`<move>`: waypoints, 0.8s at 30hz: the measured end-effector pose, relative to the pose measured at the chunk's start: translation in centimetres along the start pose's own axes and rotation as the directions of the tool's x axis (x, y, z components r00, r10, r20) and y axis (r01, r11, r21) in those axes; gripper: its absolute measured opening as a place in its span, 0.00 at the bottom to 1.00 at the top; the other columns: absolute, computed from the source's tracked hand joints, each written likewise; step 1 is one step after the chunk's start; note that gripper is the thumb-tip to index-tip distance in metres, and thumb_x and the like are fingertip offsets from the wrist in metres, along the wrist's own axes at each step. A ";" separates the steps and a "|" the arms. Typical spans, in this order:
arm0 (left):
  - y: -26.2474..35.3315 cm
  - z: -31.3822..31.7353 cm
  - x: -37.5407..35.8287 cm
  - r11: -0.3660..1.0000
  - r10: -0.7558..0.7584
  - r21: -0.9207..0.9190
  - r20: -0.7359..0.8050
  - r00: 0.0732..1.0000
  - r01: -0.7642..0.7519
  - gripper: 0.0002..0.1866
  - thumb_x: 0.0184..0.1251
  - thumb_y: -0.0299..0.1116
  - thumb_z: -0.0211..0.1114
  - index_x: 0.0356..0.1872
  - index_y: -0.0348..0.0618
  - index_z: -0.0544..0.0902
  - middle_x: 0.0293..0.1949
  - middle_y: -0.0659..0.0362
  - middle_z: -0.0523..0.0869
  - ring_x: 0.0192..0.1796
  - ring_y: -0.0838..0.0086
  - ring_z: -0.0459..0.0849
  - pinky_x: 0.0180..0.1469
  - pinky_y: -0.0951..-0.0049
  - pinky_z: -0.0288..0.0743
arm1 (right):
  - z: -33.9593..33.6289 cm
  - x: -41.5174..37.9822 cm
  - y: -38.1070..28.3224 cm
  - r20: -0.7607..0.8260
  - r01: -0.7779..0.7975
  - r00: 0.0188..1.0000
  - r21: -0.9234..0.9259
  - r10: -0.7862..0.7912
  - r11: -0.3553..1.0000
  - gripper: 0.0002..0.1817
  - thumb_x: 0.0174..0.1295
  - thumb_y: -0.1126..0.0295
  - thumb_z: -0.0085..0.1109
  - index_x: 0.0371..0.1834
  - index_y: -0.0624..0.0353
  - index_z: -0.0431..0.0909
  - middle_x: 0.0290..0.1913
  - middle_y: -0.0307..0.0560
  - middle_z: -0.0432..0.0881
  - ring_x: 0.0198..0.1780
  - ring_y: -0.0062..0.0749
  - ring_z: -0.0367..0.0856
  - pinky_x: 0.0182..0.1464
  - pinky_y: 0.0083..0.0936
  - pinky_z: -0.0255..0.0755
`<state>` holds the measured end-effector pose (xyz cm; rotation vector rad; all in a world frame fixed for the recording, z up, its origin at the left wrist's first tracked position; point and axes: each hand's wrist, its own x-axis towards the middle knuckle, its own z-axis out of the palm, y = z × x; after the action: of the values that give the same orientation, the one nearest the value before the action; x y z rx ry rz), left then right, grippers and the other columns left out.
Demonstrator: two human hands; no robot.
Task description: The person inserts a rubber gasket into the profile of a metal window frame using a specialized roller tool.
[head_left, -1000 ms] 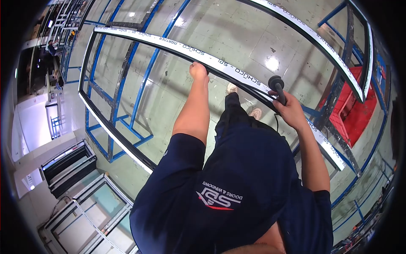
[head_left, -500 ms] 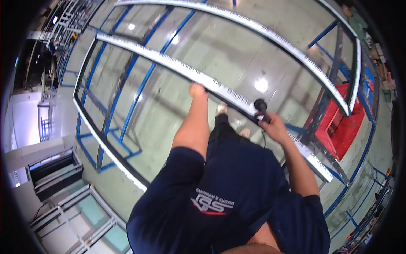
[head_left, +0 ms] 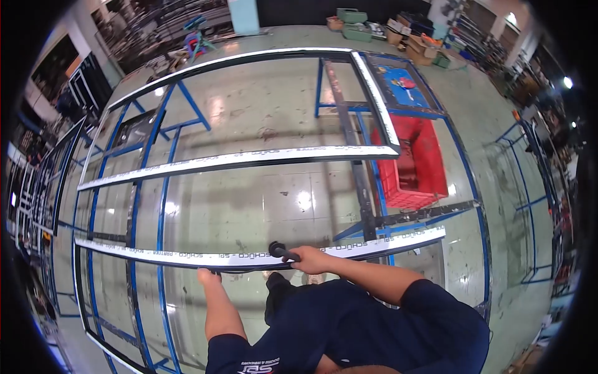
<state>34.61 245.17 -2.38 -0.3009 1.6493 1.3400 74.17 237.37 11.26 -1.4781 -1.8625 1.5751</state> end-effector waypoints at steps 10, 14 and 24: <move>0.8 0.5 -0.6 0.997 -0.077 0.026 -0.072 0.994 0.079 0.12 0.72 0.43 0.53 0.42 0.56 0.85 0.37 0.71 0.86 0.39 0.79 0.79 0.38 0.72 0.73 | -10.7 -10.0 2.1 0.268 -0.336 0.870 -0.293 0.414 0.895 0.16 0.62 0.61 0.64 0.48 0.58 0.79 0.32 0.51 0.85 0.35 0.38 0.85 0.39 0.37 0.76; 0.8 0.5 -0.7 0.998 -0.050 0.024 -0.040 0.998 0.051 0.14 0.72 0.44 0.53 0.46 0.53 0.84 0.41 0.67 0.87 0.42 0.76 0.81 0.39 0.73 0.74 | -16.6 -19.0 3.6 -0.048 -0.480 0.876 -0.185 0.480 0.858 0.17 0.60 0.63 0.66 0.47 0.62 0.79 0.35 0.53 0.85 0.40 0.43 0.85 0.45 0.39 0.76; -2.7 -0.5 2.0 0.988 0.106 -0.143 0.353 0.929 -0.058 0.18 0.75 0.39 0.54 0.58 0.43 0.80 0.53 0.54 0.85 0.51 0.60 0.84 0.52 0.55 0.81 | -12.9 -21.3 12.9 -0.642 -0.498 0.674 -0.030 0.365 0.867 0.18 0.58 0.68 0.67 0.50 0.63 0.78 0.42 0.62 0.85 0.45 0.56 0.83 0.51 0.40 0.75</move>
<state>35.17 244.44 -5.64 -0.0547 1.2813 1.4714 99.55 225.45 12.84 -2.3214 -1.3550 0.8510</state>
